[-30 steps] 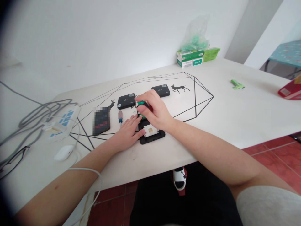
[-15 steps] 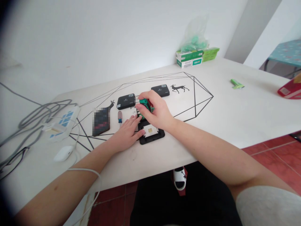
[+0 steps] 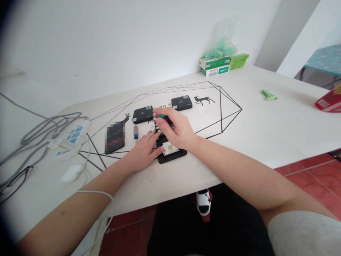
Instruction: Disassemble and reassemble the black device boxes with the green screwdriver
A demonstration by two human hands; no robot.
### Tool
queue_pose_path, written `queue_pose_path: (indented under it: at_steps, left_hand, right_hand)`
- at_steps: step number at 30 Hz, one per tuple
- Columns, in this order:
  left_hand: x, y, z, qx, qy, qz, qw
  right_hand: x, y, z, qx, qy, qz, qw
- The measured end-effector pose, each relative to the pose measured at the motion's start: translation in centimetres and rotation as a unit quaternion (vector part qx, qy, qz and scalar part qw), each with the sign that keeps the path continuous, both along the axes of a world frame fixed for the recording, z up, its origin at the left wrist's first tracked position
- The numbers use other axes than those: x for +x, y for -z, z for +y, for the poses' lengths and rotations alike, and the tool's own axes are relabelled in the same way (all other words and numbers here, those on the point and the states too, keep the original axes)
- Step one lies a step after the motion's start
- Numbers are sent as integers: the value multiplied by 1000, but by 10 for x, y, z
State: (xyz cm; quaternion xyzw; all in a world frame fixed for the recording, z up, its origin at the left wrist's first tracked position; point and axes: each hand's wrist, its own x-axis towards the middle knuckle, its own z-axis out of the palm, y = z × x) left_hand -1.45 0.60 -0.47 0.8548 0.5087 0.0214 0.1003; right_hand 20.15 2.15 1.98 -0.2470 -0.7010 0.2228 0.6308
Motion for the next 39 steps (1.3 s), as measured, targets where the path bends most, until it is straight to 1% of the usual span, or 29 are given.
queue_pose_path:
  at_steps: [2, 5, 9, 11, 20, 26, 28, 31, 33, 35, 37, 39]
  left_hand:
    - [1, -1, 0, -1, -4, 3, 1000]
    - [2, -2, -1, -6, -8, 6, 1000]
    - [2, -2, -1, -6, -9, 7, 1000]
    - [2, -2, -1, -4, -9, 7, 1000]
    - [1, -2, -1, 0, -3, 8, 1000]
    - [2, -3, -1, -7, -3, 10, 1000]
    - [2, -3, -1, -6, -1, 6, 1000]
    - [2, -3, -2, -6, -1, 5, 1000]
    - [2, -3, -2, -6, -3, 7, 1000]
    - [1, -2, -1, -4, -2, 6, 1000]
    - [0, -1, -1, 1, 0, 2, 1000]
    - [-1, 0, 0, 1, 3, -4, 1000]
  right_hand:
    - [2, 0, 0, -11, -6, 17, 1000]
    - [4, 2, 3, -13, 16, 39, 999]
    - [4, 0, 6, 30, 68, 21, 997]
    - [4, -1, 8, 57, 84, 17, 995]
    - [2, -5, 15, 124, 94, 1, 988]
    - [3, -4, 14, 111, 118, -40, 986]
    - [4, -5, 12, 111, 106, -55, 987]
    - [7, -6, 8, 106, 48, -41, 992]
    - [7, -6, 6, 72, 1, -22, 997]
    - [7, -6, 5, 31, -27, -15, 999]
    - [6, -7, 5, 20, -19, -27, 999]
    - [4, -7, 6, 48, 7, -46, 998]
